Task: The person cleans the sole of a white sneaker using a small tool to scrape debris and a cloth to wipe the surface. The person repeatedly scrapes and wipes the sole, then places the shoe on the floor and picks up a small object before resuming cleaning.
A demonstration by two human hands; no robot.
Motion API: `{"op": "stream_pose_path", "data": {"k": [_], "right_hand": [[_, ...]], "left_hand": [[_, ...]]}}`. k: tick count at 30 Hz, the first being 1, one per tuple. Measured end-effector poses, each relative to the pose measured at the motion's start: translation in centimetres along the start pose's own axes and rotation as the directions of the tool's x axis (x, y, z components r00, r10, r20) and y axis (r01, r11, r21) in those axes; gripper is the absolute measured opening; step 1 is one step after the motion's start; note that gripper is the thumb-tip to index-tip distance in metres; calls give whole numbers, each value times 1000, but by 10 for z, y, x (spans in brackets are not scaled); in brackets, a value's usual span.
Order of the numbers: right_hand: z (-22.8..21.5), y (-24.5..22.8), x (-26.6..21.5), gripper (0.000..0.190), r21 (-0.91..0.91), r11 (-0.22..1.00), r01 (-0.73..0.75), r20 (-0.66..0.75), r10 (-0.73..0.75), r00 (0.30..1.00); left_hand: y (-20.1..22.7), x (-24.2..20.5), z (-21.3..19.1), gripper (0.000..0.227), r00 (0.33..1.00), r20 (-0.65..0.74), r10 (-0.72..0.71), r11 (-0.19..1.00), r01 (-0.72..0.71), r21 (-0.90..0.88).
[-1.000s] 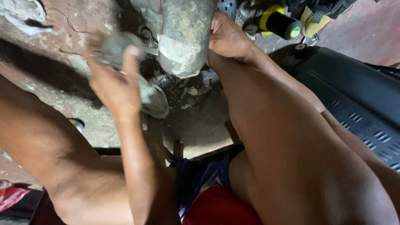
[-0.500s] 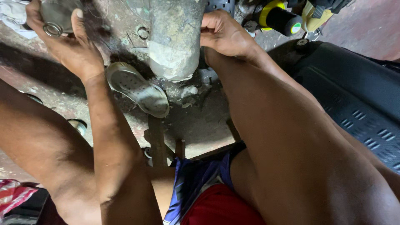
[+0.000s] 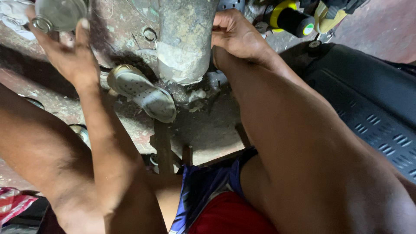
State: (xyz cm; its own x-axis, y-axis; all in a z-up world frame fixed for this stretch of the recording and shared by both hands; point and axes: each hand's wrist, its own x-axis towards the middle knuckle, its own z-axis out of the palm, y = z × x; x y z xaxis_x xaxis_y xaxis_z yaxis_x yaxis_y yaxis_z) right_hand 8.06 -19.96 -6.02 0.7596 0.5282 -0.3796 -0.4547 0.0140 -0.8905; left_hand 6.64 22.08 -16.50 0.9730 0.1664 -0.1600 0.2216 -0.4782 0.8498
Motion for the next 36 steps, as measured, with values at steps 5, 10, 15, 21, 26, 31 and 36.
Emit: {"op": "stream_pose_path", "data": {"k": [5,10,15,21,26,31,36], "right_hand": [[-5,2,-1,11,-6,1000,-30,-124,29,992],[2,-16,-6,12,241,970,-23,-369,113,922],[7,-50,-53,12,196,978,66,-406,20,914],[11,-100,-101,15,205,972,110,-550,21,835],[24,-150,-153,16,-87,992,87,-579,-122,806],[67,-212,-175,15,-199,944,264,-621,-330,711],[132,-279,-199,12,-264,836,481,-533,-542,650]], "left_hand": [[24,-55,-4,42,875,-314,-368,930,352,-109],[63,-116,8,50,953,-67,-296,907,302,294],[103,-114,4,53,884,76,-462,757,348,554],[177,-111,-31,41,893,92,-441,868,399,295],[241,-126,-103,36,991,115,-63,872,111,-477],[298,-159,-155,66,993,-104,64,686,-119,-718],[336,-192,-165,58,994,98,50,467,63,-882]]}}
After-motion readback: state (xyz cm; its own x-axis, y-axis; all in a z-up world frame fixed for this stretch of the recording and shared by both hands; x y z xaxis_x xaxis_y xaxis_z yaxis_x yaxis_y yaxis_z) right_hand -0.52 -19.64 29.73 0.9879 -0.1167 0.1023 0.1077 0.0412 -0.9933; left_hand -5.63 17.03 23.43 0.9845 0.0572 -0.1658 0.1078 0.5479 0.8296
